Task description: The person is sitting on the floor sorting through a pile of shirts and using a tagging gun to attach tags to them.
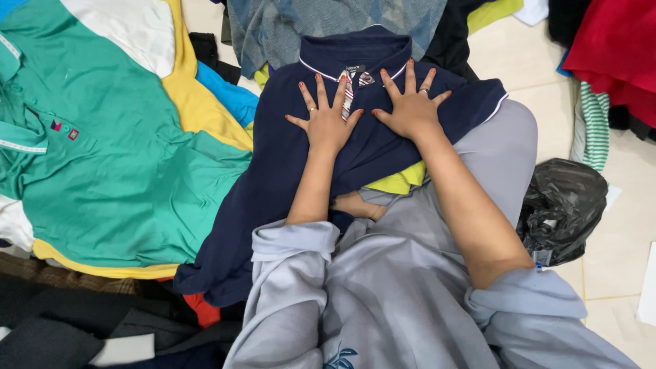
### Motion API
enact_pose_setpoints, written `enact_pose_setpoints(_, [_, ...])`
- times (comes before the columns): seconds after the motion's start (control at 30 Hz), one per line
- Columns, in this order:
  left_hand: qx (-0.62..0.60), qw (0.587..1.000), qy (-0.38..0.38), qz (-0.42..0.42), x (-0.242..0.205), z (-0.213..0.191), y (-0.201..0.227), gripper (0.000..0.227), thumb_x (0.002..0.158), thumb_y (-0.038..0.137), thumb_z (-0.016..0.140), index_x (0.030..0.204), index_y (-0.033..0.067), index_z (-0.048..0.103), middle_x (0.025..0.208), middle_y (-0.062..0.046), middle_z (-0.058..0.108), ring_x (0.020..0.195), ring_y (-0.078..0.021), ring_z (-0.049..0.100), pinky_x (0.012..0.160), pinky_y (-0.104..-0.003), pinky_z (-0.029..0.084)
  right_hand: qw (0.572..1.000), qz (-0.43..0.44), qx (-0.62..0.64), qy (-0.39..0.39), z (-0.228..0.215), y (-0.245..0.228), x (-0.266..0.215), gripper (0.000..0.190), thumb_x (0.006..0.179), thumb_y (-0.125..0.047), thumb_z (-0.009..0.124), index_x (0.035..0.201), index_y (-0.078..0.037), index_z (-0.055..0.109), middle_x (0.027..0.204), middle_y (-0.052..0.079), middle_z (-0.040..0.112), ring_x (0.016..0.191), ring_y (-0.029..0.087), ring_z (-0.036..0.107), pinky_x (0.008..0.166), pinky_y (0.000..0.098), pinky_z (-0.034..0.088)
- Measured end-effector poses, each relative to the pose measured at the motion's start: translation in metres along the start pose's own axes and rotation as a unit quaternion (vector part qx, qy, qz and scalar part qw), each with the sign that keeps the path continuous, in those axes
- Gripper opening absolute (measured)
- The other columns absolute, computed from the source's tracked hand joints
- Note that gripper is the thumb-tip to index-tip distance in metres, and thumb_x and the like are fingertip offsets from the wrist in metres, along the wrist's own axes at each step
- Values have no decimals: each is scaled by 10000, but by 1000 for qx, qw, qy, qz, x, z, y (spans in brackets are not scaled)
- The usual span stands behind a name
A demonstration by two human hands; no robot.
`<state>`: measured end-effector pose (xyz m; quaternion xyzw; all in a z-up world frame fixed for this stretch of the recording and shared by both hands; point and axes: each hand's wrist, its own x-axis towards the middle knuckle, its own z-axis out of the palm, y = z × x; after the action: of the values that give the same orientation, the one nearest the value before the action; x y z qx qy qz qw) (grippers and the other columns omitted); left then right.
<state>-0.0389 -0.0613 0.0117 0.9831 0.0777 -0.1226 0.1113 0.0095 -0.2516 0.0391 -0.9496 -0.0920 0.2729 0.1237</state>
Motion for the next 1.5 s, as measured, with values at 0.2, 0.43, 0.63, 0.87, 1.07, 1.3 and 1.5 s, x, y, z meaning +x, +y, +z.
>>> enact_pose_setpoints(0.2, [-5,1000,7,1,-1,0,1,831,949,694,657,1613,426,236,1706,-146,54,1515,-523,-66,911,-970,65,1000,2,-4,-2,1,0,1,851,918,-631,547,1631,-385,155,1686,200,-28,1448,616,-50,962,925,103])
enact_pose_setpoints(0.43, [5,1000,4,0,-2,0,1,837,957,702,643,1619,426,214,1706,-150,46,1516,-520,-65,910,-968,80,1000,0,-6,1,1,0,0,848,922,-638,547,1634,-375,169,1683,197,-34,1448,626,-26,959,929,117])
enact_pose_setpoints(0.63, [7,1000,6,3,-1,0,2,835,957,703,643,1619,423,217,1704,-158,50,1510,-527,-68,908,-970,79,1000,0,-3,6,1,0,0,848,918,-636,555,1633,-372,184,1682,198,-25,1444,629,-26,958,931,117])
enact_pose_setpoints(0.87, [12,1000,11,5,0,5,-1,829,969,710,622,1622,427,198,1706,-162,43,1513,-525,-68,915,-964,78,1000,-2,-5,7,2,0,1,837,924,-632,543,1631,-370,180,1681,214,-10,1439,629,-36,958,928,113])
enact_pose_setpoints(1.07, [23,1000,19,4,0,7,-1,839,960,715,631,1621,430,201,1704,-153,53,1517,-522,-46,911,-966,101,1000,2,-3,6,-1,-1,-1,840,920,-622,557,1631,-376,184,1684,193,-26,1454,623,-10,974,920,119])
enact_pose_setpoints(1.3, [5,1000,17,11,0,4,0,840,956,678,657,1620,420,211,1707,-154,56,1518,-526,-52,913,-965,80,1000,2,1,11,-3,-1,-7,843,921,-613,561,1634,-364,187,1681,200,-33,1451,630,-10,982,915,118])
enact_pose_setpoints(1.5, [-3,995,85,60,-7,-19,33,736,960,541,661,1586,265,389,1660,-224,141,1502,-560,79,955,-935,102,978,-77,84,176,-20,10,-36,719,893,-313,719,1558,-240,453,1651,219,138,1471,539,4,1012,881,122])
